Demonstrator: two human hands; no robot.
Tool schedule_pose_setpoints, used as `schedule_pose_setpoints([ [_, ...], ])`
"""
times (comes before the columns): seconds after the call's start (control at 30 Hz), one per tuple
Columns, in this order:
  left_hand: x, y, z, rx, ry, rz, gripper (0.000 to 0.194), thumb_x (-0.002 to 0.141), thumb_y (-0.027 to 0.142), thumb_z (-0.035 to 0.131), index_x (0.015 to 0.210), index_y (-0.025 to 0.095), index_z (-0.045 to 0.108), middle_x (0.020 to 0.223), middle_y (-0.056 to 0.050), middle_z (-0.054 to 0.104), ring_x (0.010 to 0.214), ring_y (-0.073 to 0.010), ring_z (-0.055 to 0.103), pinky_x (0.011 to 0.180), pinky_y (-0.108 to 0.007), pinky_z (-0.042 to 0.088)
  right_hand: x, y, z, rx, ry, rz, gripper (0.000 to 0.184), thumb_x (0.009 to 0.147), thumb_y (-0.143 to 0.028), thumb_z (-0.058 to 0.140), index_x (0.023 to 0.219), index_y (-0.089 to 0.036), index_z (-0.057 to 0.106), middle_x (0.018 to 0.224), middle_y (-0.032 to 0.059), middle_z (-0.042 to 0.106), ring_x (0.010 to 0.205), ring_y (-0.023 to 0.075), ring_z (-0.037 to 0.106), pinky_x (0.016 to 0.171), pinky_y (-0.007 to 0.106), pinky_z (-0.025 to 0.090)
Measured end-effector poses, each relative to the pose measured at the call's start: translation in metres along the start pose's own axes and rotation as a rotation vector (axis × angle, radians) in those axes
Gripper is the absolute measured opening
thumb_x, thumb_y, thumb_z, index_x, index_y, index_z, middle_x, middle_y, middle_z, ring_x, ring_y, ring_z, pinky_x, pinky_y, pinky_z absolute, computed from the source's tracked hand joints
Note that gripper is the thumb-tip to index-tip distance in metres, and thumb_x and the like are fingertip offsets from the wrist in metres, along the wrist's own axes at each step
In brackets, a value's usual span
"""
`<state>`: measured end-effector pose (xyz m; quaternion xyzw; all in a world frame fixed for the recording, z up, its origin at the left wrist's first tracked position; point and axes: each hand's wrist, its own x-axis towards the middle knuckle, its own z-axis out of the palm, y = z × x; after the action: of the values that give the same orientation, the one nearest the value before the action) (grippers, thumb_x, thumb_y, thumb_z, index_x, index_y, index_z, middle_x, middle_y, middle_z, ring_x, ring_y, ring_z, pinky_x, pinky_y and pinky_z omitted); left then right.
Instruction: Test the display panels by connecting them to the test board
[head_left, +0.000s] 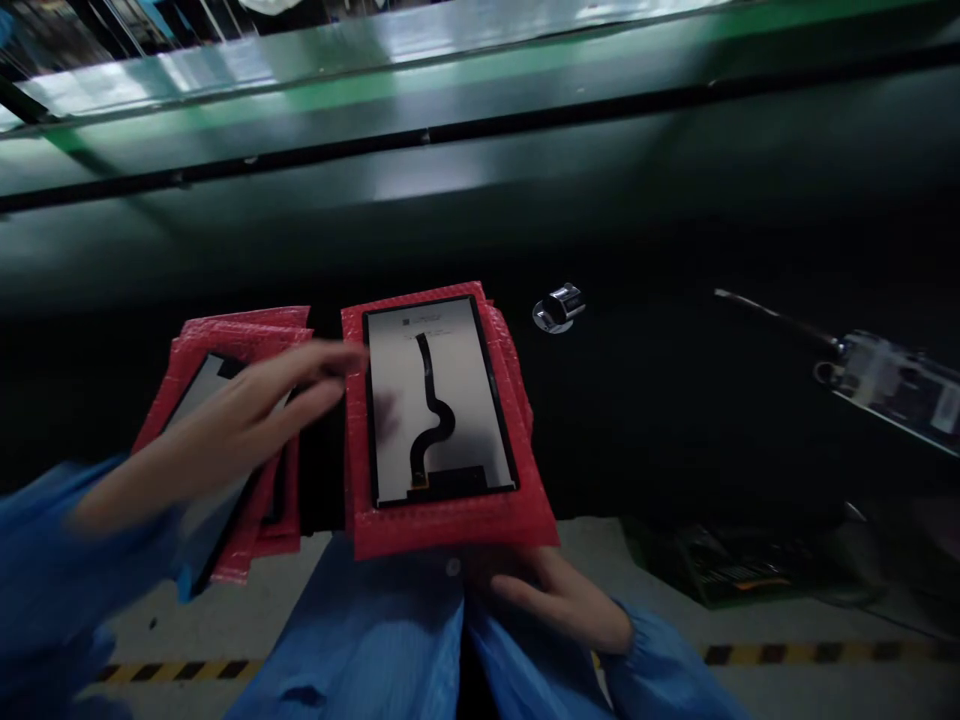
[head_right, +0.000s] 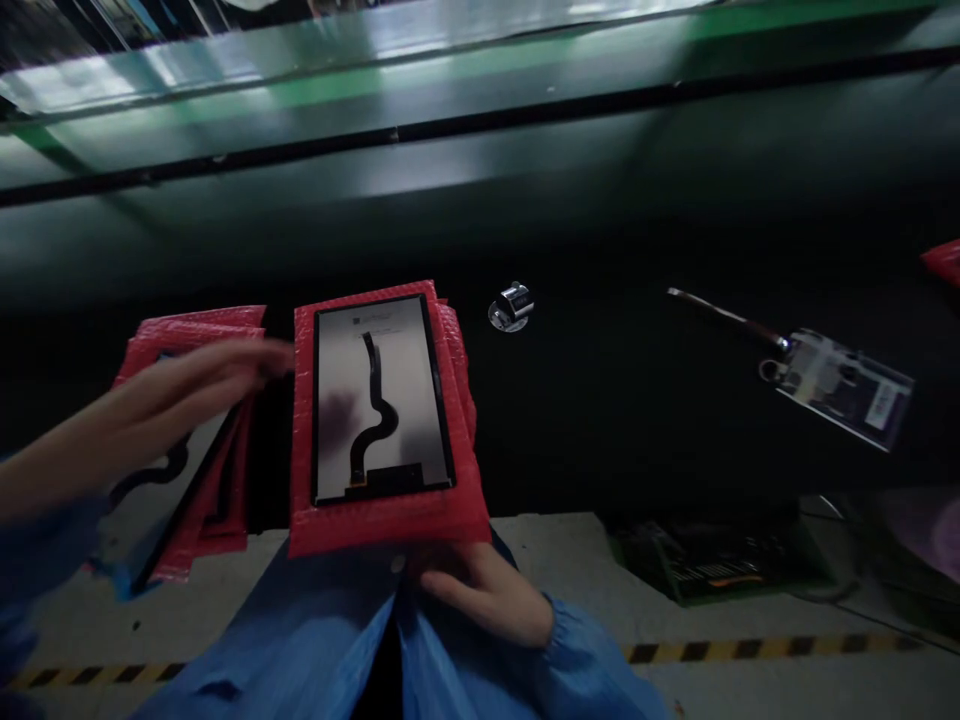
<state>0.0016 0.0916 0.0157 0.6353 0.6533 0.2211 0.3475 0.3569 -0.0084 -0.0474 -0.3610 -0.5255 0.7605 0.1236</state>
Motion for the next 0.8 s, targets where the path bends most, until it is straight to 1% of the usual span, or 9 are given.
schedule_pose_setpoints([
  [0.13, 0.080, 0.028, 0.009, 0.173, -0.125, 0.046, 0.048, 0.094, 0.058, 0.042, 0.097, 0.017, 0.067, 0.090, -0.008, 0.069, 0.093, -0.0254, 0.063, 0.086, -0.037, 0.051, 0.029, 0.001, 0.028, 0.175, -0.109, 0.016, 0.053, 0.087, -0.066, 0.055, 0.101, -0.017, 0.071, 0.097, 0.0081, 0.071, 0.092, 0.0239, 0.066, 0.092, 0.040, 0.052],
  [0.2, 0.114, 0.037, 0.013, 0.246, -0.175, 0.053, 0.050, 0.095, 0.056, 0.036, 0.092, 0.016, 0.066, 0.089, -0.008, 0.068, 0.095, -0.0253, 0.062, 0.090, -0.037, 0.049, 0.037, -0.002, 0.037, 0.242, -0.141, 0.008, 0.054, 0.084, -0.068, 0.057, 0.102, -0.019, 0.072, 0.098, 0.0063, 0.071, 0.094, 0.0242, 0.066, 0.095, 0.042, 0.051],
  [0.27, 0.132, 0.040, 0.014, 0.283, -0.192, 0.054, 0.050, 0.096, 0.052, 0.030, 0.086, 0.016, 0.064, 0.090, -0.009, 0.068, 0.094, -0.0249, 0.062, 0.094, -0.038, 0.046, 0.039, -0.004, 0.041, 0.308, -0.139, 0.010, 0.056, 0.083, -0.069, 0.057, 0.105, -0.020, 0.072, 0.099, 0.0057, 0.071, 0.095, 0.0248, 0.067, 0.097, 0.043, 0.050],
  [0.33, 0.133, 0.039, 0.013, 0.317, -0.208, 0.052, 0.050, 0.095, 0.051, 0.027, 0.083, 0.017, 0.062, 0.093, -0.009, 0.067, 0.094, -0.0258, 0.062, 0.097, -0.040, 0.043, 0.035, -0.001, 0.042, 0.339, -0.087, 0.025, 0.057, 0.082, -0.069, 0.058, 0.106, -0.019, 0.072, 0.098, 0.0066, 0.072, 0.096, 0.0261, 0.067, 0.098, 0.045, 0.049],
  [0.43, 0.113, 0.035, 0.008, 0.373, -0.267, 0.040, 0.054, 0.091, 0.058, 0.025, 0.081, 0.019, 0.060, 0.094, -0.010, 0.067, 0.094, -0.0288, 0.062, 0.097, -0.043, 0.042, 0.021, 0.012, 0.038, 0.389, 0.029, 0.031, 0.053, 0.081, -0.064, 0.063, 0.105, -0.018, 0.073, 0.100, 0.0092, 0.073, 0.100, 0.0296, 0.067, 0.101, 0.048, 0.048],
  [0.53, 0.078, 0.028, 0.003, 0.406, -0.341, 0.011, 0.057, 0.088, 0.064, 0.027, 0.085, 0.018, 0.061, 0.098, -0.012, 0.067, 0.095, -0.0312, 0.064, 0.095, -0.044, 0.044, -0.001, 0.028, 0.040, 0.635, 0.159, -0.048, 0.054, 0.078, -0.061, 0.068, 0.120, -0.026, 0.068, 0.122, 0.0085, 0.069, 0.118, 0.0327, 0.062, 0.106, 0.049, 0.045],
  [0.63, 0.037, 0.018, 0.000, 0.403, -0.400, -0.055, 0.064, 0.088, 0.067, 0.032, 0.111, 0.016, 0.063, 0.118, -0.015, 0.067, 0.110, -0.0349, 0.062, 0.099, -0.044, 0.043, -0.024, 0.038, 0.047, 0.802, 0.347, -0.102, 0.071, 0.073, -0.067, 0.068, 0.134, -0.031, 0.058, 0.142, 0.0079, 0.057, 0.137, 0.0341, 0.047, 0.112, 0.048, 0.040],
  [0.7, 0.008, 0.014, 0.001, 0.330, -0.459, -0.124, 0.070, 0.089, 0.069, 0.037, 0.132, 0.017, 0.055, 0.135, -0.013, 0.061, 0.125, -0.0344, 0.055, 0.105, -0.042, 0.041, -0.037, 0.043, 0.048, 0.696, 0.501, -0.049, 0.081, 0.066, -0.072, 0.072, 0.132, -0.028, 0.059, 0.145, 0.0105, 0.054, 0.139, 0.0360, 0.044, 0.113, 0.048, 0.040],
  [0.8, -0.034, 0.017, 0.007, 0.141, -0.570, -0.245, 0.074, 0.089, 0.067, 0.047, 0.147, 0.020, 0.042, 0.147, -0.009, 0.052, 0.133, -0.0301, 0.050, 0.109, -0.038, 0.039, -0.046, 0.046, 0.036, 0.325, 0.736, 0.109, 0.082, 0.058, -0.073, 0.077, 0.121, -0.022, 0.064, 0.133, 0.0148, 0.063, 0.128, 0.0389, 0.055, 0.109, 0.050, 0.044],
])
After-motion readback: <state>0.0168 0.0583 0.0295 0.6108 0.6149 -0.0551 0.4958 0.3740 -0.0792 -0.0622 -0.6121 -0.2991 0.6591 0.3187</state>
